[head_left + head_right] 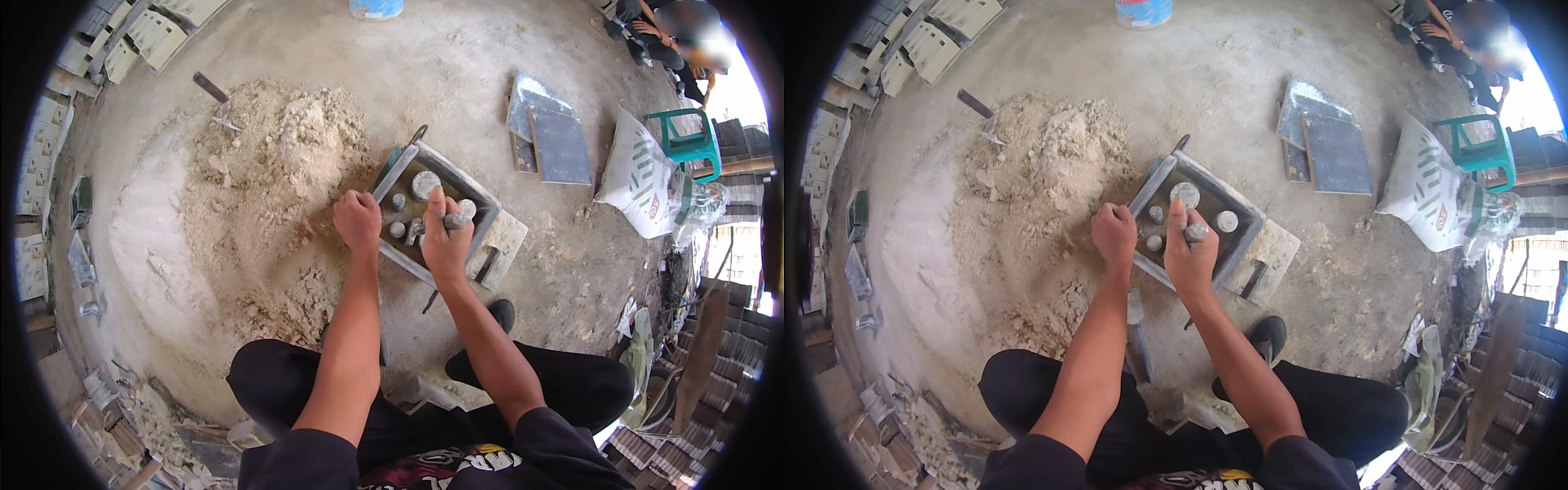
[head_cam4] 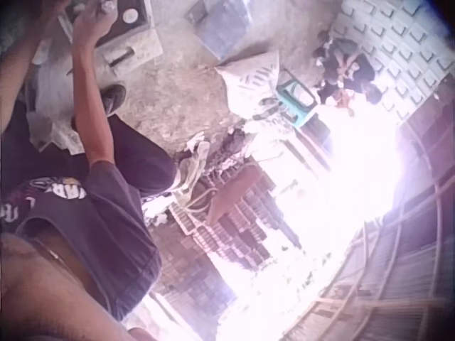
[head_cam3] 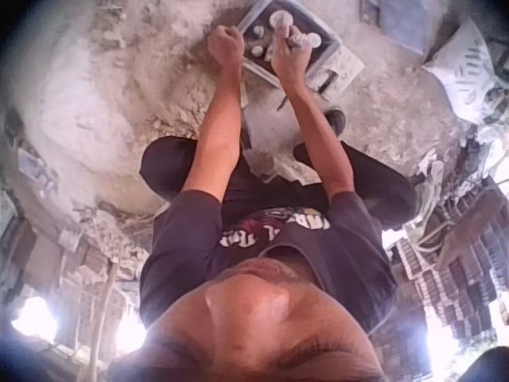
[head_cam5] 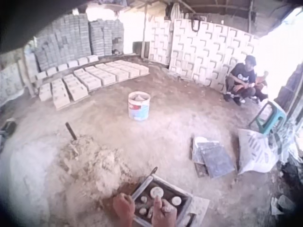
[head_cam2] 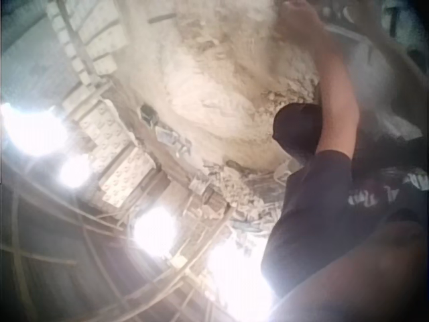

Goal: The person uses a small tool to press and compact wet cement or mortar into cylindrical molds within a square frame, occasionally adding more material from a nearby pile.

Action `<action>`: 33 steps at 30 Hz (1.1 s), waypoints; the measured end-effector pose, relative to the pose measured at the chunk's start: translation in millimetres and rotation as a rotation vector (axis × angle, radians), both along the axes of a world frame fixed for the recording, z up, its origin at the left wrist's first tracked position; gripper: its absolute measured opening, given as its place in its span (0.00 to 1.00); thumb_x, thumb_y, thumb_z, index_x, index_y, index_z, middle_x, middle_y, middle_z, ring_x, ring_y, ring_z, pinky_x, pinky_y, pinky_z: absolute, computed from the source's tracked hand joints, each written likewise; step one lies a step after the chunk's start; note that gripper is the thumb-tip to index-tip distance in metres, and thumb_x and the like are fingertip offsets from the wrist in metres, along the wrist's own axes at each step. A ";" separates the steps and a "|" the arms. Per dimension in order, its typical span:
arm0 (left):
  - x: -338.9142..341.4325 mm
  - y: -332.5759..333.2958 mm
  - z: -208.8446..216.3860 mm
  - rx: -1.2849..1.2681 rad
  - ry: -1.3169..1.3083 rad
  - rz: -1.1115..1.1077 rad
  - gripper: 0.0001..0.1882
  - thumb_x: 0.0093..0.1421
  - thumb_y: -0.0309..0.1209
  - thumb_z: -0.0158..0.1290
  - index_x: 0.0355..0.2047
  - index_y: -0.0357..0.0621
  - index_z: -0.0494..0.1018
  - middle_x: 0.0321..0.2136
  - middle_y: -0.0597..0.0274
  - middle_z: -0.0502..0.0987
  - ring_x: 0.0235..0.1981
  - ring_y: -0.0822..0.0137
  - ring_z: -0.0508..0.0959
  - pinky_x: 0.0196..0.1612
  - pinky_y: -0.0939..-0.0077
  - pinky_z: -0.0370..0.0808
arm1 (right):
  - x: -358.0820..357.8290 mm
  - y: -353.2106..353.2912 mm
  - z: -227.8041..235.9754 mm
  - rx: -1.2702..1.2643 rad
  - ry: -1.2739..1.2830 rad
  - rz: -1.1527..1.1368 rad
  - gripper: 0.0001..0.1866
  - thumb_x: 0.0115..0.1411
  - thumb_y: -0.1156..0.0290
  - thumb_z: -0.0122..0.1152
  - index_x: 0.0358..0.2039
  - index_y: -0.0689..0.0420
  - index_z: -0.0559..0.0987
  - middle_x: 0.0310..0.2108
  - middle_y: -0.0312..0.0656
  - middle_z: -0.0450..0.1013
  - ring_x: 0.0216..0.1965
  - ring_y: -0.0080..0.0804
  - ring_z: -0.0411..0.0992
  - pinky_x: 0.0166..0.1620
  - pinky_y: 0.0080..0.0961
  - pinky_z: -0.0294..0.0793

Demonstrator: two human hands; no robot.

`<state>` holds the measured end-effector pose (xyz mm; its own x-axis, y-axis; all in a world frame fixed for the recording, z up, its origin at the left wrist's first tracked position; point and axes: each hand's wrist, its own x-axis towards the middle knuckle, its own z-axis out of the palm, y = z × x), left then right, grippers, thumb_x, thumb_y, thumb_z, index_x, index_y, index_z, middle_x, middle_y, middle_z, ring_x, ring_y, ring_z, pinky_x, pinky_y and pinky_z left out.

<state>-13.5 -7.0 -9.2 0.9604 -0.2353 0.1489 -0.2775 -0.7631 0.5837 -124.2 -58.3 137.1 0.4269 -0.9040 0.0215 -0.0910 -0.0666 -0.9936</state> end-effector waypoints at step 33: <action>-4.8 -1.6 7.7 -0.049 0.006 0.024 0.12 0.60 0.33 0.44 0.25 0.41 0.72 0.26 0.52 0.76 0.32 0.49 0.76 0.36 0.53 0.74 | -50.4 14.9 -8.7 -0.143 0.047 0.300 0.20 0.60 0.69 0.54 0.12 0.63 0.67 0.10 0.37 0.56 0.14 0.21 0.54 0.18 0.27 0.53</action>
<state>-18.3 -8.6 -1.5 0.9666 -0.2051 0.1538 -0.2560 -0.7397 0.6223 -174.6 -43.4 128.4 0.6773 -0.7269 0.1130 -0.0913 -0.2356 -0.9676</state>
